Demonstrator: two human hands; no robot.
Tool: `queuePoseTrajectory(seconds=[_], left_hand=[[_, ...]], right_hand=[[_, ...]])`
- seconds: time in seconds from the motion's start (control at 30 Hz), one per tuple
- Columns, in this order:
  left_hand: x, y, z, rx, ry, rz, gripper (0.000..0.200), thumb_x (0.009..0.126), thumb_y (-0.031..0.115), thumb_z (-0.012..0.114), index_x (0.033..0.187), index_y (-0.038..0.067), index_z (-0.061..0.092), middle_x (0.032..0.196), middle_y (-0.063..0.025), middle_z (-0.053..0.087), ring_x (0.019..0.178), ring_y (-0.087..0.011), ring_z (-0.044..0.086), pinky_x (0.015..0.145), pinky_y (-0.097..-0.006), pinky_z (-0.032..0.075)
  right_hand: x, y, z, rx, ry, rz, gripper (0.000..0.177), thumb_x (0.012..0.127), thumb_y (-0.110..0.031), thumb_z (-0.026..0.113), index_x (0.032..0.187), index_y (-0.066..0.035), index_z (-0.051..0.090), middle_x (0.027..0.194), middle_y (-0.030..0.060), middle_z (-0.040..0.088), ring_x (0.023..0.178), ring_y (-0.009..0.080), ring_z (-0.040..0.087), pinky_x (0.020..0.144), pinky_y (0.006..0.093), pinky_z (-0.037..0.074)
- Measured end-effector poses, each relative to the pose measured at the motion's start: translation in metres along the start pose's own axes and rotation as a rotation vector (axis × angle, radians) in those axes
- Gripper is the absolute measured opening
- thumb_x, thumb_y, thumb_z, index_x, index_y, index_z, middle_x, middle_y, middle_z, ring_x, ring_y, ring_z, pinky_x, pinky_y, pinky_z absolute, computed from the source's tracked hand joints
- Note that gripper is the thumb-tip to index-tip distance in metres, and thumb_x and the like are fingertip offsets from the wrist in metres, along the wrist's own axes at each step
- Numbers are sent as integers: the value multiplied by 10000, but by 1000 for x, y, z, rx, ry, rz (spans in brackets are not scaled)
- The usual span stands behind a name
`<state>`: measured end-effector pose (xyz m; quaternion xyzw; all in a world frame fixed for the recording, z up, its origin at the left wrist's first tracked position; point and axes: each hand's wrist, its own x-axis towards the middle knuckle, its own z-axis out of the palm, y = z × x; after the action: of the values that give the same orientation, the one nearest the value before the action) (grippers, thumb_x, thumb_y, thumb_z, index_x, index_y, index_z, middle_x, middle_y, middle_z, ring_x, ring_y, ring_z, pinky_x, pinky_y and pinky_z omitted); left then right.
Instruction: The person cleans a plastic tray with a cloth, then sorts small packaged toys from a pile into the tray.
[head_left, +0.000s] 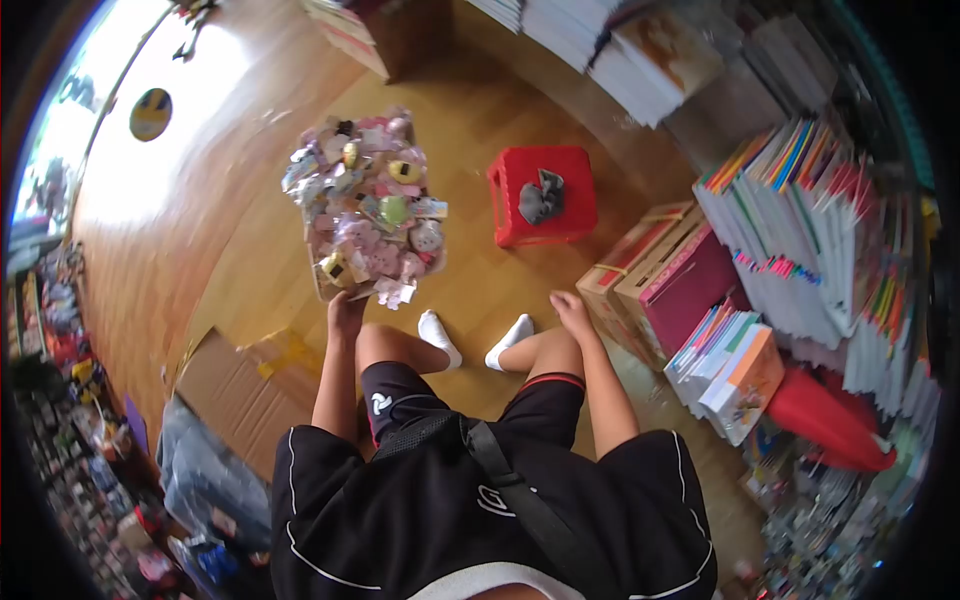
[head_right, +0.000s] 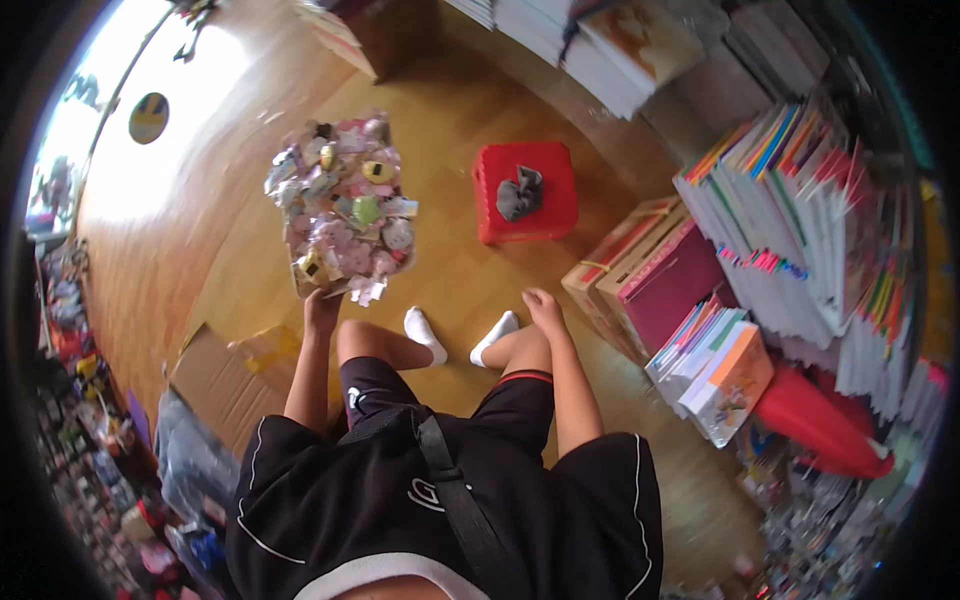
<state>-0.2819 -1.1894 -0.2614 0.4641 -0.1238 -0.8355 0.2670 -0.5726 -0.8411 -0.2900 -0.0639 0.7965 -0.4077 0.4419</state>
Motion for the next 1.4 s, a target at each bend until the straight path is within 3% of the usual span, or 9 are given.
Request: queuePoseTrajectory(seconds=[0.3,0.37,0.6,0.8,1.03,1.13,1.23,1.33,1.4], left_hand=[[132,-68,-23,-111,-316,-63,285,723,15,422,985,-96,448,998,-186,511,962,-287,477,920,-381,320],[140,-66,-26,-50,-391,-55,286,730,24,426,997,-79,438,988,-173,516,947,-282,483,901,-382,336],[113,-50,-14,-16,-418,-208,190,710,8,418,889,-38,459,897,-138,515,861,-251,504,833,-368,390],[113,-36,-11,102,-450,-203,270,704,2,409,966,-56,431,922,-151,509,895,-274,507,835,-372,407],[116,-25,-21,229,-456,-167,316,717,70,413,989,-88,433,977,-196,511,937,-291,495,867,-372,378],[111,-22,-22,250,-504,-229,308,721,74,410,993,-69,431,981,-187,510,899,-308,513,803,-408,422],[101,-20,-13,284,-567,-214,306,722,74,413,995,-63,434,981,-190,509,902,-310,511,778,-414,434],[102,-16,-14,255,-601,-281,289,725,59,418,993,-48,439,993,-184,506,930,-295,498,805,-385,418],[88,-12,-1,268,-513,-281,310,708,54,402,990,-73,426,983,-183,501,898,-286,503,754,-357,432]], right_hand=[[167,53,8,-68,195,-182,338,782,-289,524,932,12,558,849,112,598,792,188,560,717,292,422],[169,34,6,74,407,-244,280,794,-309,507,838,-38,563,660,2,549,555,91,494,541,226,398],[150,-4,89,1202,380,330,405,735,-344,590,1009,-83,447,895,124,504,834,263,507,725,463,439],[159,10,117,1292,214,-100,454,734,-249,614,1072,-28,405,924,114,415,803,255,439,759,482,434],[128,47,141,1608,449,-102,466,730,-275,615,1061,-24,402,903,104,441,737,241,486,740,464,458],[96,29,120,1130,526,323,514,709,-323,626,1065,-23,406,881,137,519,812,294,538,744,457,466],[75,17,100,-45,631,-24,596,642,-344,674,1066,-19,409,944,201,516,781,310,553,624,356,472],[66,-36,101,-379,1180,-579,465,623,-316,659,978,-50,521,1060,192,462,939,415,434,747,446,402],[78,-43,111,-498,1118,-441,443,602,-289,671,939,-40,529,1066,184,455,977,392,409,723,459,403]])
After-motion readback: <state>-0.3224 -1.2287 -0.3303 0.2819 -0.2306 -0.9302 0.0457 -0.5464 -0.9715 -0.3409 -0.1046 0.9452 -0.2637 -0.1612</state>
